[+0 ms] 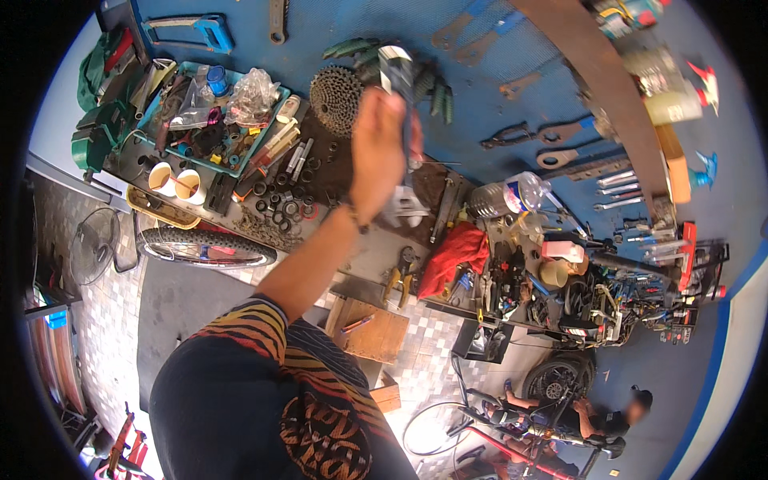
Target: The person sits on the floor and works on a bicycle crankset, handling small parts and tools. They then stand, move to a workbench, and use a red cloth to wipe a tool before placing it back on the bench.
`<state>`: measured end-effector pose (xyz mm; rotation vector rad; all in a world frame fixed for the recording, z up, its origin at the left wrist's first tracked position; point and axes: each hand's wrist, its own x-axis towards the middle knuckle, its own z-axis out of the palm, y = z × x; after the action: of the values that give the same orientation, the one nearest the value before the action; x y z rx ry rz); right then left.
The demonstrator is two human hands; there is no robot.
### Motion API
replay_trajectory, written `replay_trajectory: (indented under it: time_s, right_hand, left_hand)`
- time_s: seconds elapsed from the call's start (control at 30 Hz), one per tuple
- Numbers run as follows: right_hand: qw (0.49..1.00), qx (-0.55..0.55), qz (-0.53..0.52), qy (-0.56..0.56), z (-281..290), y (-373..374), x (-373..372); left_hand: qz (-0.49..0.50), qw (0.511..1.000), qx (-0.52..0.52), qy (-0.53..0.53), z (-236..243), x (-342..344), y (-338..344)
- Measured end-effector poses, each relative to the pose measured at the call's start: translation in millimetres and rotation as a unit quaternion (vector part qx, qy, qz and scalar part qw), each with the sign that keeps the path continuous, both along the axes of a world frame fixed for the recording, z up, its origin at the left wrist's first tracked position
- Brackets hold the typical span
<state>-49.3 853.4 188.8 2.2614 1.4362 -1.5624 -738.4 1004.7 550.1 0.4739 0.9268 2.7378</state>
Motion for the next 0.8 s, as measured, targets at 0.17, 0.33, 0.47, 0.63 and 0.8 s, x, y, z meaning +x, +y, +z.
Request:
replay_trajectory:
  time_s: [0.17, 0.33, 0.47, 0.63, 0.8]
  right_hand:
    - [0.999, 0.012, 0.025, -0.026, 10, 15, -56]
    - [0.998, 0.024, 0.046, -0.043, 9, 25, -87]
    - [0.997, 0.039, 0.057, -0.044, 5, 32, -111]
    - [0.995, 0.064, 0.055, -0.048, 1, 26, -123]
    - [0.973, 0.198, 0.108, -0.046, 6, -1, -121]
  left_hand:
    - [0.12, 0.985, -0.098, 0.081, 28, -182, -68]
    - [0.188, 0.952, -0.174, 0.17, 63, -282, -64]
    - [0.179, 0.948, -0.172, 0.198, 81, -315, -49]
    - [0.187, 0.956, -0.13, 0.186, 73, -327, -33]
    - [0.425, 0.857, -0.169, 0.237, 58, -328, -16]
